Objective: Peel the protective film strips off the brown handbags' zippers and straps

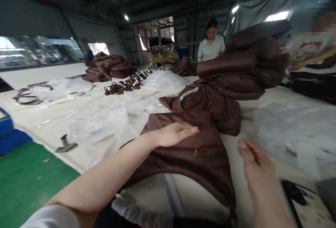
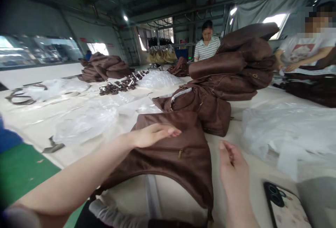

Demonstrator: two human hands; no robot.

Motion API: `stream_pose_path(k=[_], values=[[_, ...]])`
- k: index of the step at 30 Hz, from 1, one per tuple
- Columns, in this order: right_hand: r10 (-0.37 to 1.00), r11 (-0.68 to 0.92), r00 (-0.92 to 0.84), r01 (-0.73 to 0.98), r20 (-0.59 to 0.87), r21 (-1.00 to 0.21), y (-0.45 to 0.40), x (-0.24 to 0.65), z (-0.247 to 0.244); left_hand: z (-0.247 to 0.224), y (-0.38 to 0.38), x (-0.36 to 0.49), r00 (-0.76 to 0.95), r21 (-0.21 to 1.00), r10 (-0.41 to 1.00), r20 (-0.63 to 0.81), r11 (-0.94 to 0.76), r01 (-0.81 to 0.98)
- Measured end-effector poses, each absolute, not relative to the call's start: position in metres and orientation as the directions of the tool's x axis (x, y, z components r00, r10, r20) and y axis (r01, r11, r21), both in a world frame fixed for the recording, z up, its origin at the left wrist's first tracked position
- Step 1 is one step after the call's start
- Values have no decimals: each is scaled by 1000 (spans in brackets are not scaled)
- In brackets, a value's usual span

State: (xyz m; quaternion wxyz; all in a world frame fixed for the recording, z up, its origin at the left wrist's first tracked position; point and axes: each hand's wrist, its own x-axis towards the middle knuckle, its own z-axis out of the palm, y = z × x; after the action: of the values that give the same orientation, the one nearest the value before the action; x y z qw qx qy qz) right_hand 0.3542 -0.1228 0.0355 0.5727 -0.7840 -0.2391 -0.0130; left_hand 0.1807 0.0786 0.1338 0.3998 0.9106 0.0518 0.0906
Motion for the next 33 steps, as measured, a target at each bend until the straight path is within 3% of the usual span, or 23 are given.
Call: stream_pose_path(k=[4, 7, 9, 12, 15, 19, 22, 26, 29, 31, 33], values=[[468, -163, 837, 398, 285, -903, -119, 329, 55, 85, 103, 142, 884, 383, 460, 81, -833, 399], [543, -123, 782, 435, 306, -892, -107, 310, 58, 19, 105, 128, 888, 160, 435, 147, -897, 412], [569, -126, 757, 466, 321, -876, -102, 304, 57, -15, 99, 128, 896, 89, 395, 202, -919, 384], [498, -182, 746, 589, 443, -787, -105, 307, 58, -33, 96, 134, 908, 64, 349, 231, -937, 344], [313, -456, 708, 696, 632, -555, -121, 327, 56, -24, 112, 143, 934, 78, 298, 196, -954, 288], [263, -820, 693, 527, 671, -222, -153, 365, 35, -12, 138, 150, 956, 91, 252, 148, -966, 240], [218, -924, 753, 364, 621, -116, -171, 389, 10, -13, 142, 150, 955, 86, 247, 166, -968, 235], [166, -956, 816, 270, 553, -112, -176, 408, -6, -19, 139, 146, 947, 81, 234, 222, -972, 221], [132, -932, 825, 292, 549, -214, -166, 400, 4, -21, 137, 142, 939, 93, 248, 240, -968, 232], [167, -857, 810, 401, 563, -322, -154, 377, 20, -16, 131, 139, 936, 121, 273, 223, -960, 251], [314, -680, 764, 595, 563, -429, -140, 339, 37, -3, 118, 133, 932, 169, 298, 208, -949, 266]])
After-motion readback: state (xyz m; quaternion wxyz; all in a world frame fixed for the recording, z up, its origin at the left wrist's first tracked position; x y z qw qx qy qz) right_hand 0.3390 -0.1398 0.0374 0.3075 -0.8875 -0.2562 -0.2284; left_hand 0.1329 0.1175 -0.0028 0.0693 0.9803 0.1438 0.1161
